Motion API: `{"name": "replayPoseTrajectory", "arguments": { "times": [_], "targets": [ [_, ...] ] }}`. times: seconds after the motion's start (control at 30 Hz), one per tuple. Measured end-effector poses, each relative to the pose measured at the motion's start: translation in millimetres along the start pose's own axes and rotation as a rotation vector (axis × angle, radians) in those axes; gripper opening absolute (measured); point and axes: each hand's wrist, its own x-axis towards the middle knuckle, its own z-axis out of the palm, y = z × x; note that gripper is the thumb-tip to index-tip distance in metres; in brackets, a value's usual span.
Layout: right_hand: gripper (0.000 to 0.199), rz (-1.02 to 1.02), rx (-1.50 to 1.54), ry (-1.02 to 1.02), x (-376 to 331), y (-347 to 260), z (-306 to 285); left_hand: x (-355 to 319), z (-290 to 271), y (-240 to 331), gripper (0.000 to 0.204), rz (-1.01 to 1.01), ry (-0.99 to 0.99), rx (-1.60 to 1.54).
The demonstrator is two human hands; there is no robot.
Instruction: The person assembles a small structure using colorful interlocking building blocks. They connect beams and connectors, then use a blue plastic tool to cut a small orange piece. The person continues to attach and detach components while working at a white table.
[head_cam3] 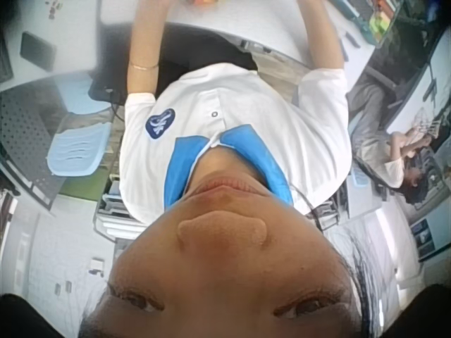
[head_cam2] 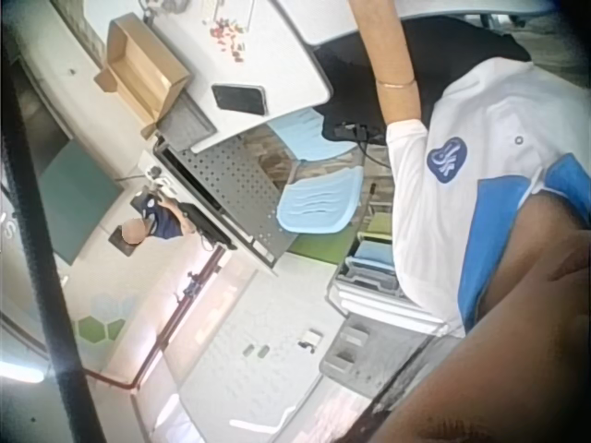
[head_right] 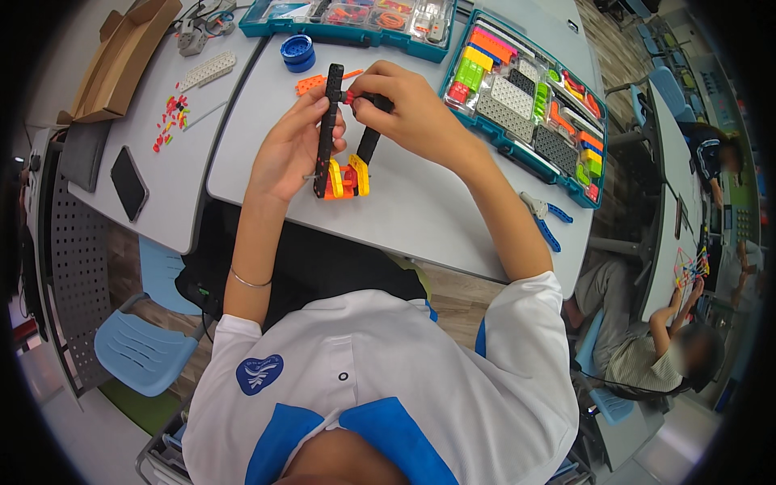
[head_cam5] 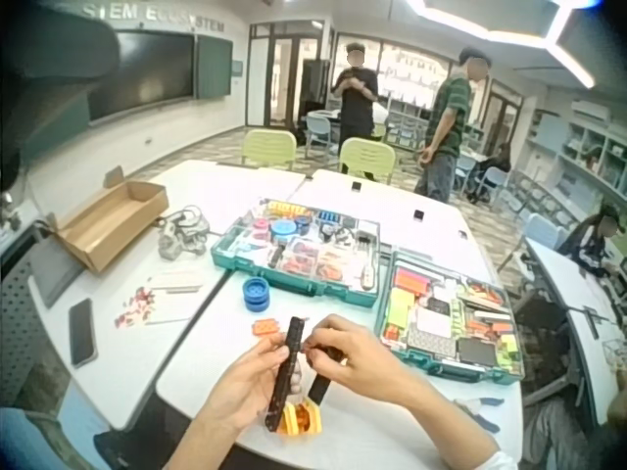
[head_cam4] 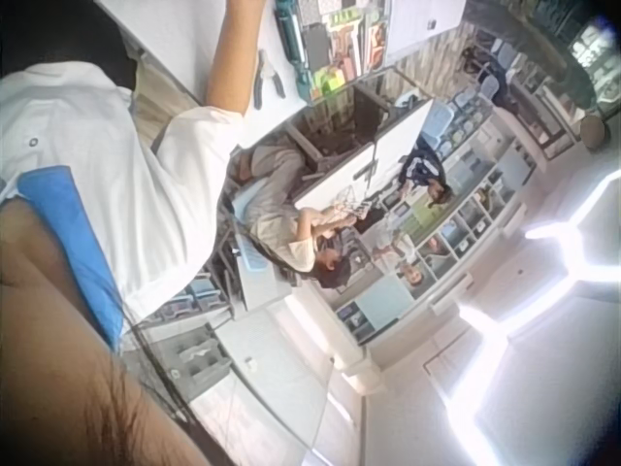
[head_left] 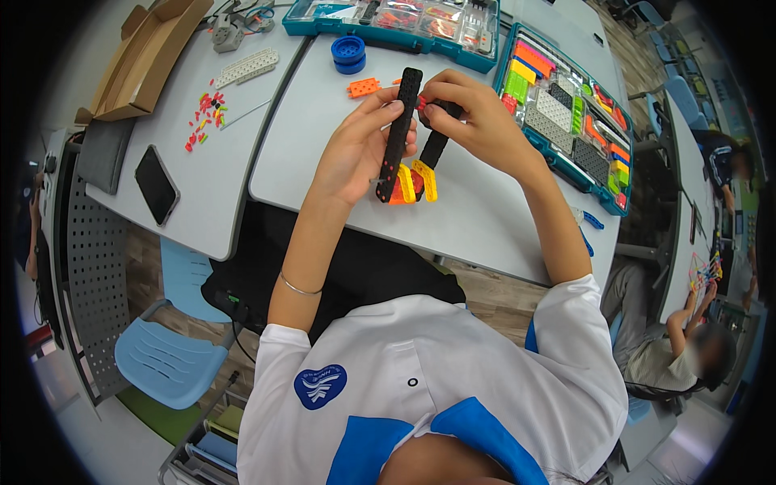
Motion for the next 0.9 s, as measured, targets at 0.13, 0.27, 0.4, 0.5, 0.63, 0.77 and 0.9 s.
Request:
{"name": "replayPoseTrajectory", "arguments": {
  "times": [0.13,0.27,0.4,0.5,0.63,0.77,0.9],
  "targets": [
    [0.025,0.054,-0.039,0.057,2.7,-3.5,2.0,0.2,4.5,0.8,0.038,0.029,0.028,0.055],
    [0.026,0.054,-0.069,0.133,2.8,4.5,7.8,3.7,3.7,-2.1,0.036,0.043,-0.002,0.123],
    [0.028,0.066,-0.088,0.098,4.5,6.9,4.0,3.6,2.8,0.2,0.033,0.058,-0.006,0.176],
    [0.027,0.160,0.036,0.072,6.0,12.3,3.1,4.0,4.9,2.7,0.032,0.057,-0.001,0.222],
    [0.024,0.314,0.179,0.021,12.7,24.8,-8.0,0.6,8.6,3.4,0.030,0.046,0.013,0.303],
    [0.023,0.276,0.459,0.085,17.5,40.3,-7.7,-1.2,8.0,4.9,0.028,-0.025,-0.025,0.361],
    [0.029,0.262,0.643,0.177,21.6,58.6,-6.6,-8.3,5.4,5.9,0.027,-0.123,-0.059,0.397]
  ]
}}
